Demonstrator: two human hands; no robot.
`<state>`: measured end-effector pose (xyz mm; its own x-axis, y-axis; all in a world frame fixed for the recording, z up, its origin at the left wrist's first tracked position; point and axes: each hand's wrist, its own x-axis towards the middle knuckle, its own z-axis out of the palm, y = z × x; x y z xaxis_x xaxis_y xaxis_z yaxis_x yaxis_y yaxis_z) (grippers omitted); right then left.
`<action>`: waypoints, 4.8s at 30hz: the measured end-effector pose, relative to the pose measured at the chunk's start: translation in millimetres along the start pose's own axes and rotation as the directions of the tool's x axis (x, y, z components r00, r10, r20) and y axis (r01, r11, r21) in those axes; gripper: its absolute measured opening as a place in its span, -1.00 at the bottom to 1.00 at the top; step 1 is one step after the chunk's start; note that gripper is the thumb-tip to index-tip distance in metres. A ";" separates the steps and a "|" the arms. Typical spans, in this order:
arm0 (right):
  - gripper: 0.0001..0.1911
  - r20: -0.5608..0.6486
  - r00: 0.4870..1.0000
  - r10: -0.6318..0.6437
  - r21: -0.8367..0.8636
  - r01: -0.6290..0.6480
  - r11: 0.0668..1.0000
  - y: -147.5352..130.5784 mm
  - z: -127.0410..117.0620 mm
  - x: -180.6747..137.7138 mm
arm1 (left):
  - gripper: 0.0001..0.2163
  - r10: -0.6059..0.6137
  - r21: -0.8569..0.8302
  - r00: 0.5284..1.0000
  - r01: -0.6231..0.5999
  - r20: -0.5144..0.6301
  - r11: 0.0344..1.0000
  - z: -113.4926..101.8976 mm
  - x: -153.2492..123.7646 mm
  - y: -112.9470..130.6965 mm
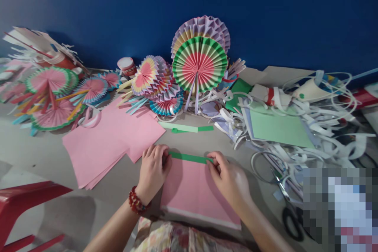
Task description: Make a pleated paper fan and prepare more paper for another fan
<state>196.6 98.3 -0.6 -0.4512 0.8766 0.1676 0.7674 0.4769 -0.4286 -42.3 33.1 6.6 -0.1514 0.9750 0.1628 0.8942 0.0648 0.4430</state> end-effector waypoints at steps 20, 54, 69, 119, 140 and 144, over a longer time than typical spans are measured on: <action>-0.79 -0.037 0.999 0.017 0.131 -0.012 0.991 -1.8 -5.1 -3.3 | -0.88 0.005 0.025 1.000 -0.005 0.022 1.000 -1.7 2.0 1.3; -0.86 0.004 1.000 0.025 -0.039 -0.025 0.999 1.4 4.1 -3.2 | -0.92 0.008 0.031 1.000 -0.009 0.025 0.999 0.2 0.1 -1.5; -0.78 0.035 0.997 -0.075 -0.123 0.079 0.989 -2.7 -4.0 -8.9 | -0.90 0.023 -0.017 1.000 -0.023 0.012 1.000 -0.2 -0.8 -1.8; -0.76 0.173 0.967 -0.185 -0.184 0.216 0.959 5.1 -43.0 -1.7 | -0.57 0.289 0.163 0.957 -0.288 0.019 0.944 -20.7 -29.2 -28.2; -0.89 0.229 0.973 -0.021 -0.061 0.036 0.997 -9.3 -55.5 94.2 | -0.61 0.423 -0.029 0.896 -0.423 0.136 0.906 -24.6 -21.0 -7.1; -0.93 0.316 0.943 -0.107 0.174 0.053 0.983 -5.3 -82.6 71.5 | -0.60 0.365 -0.185 0.930 -0.368 -0.053 0.911 -37.9 0.2 8.7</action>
<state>198.0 163.8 87.0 -0.6513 0.7549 -0.0767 0.6515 0.5044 -0.5667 -50.5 25.9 43.8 0.1630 0.9187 0.3598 0.7926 -0.3391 0.5067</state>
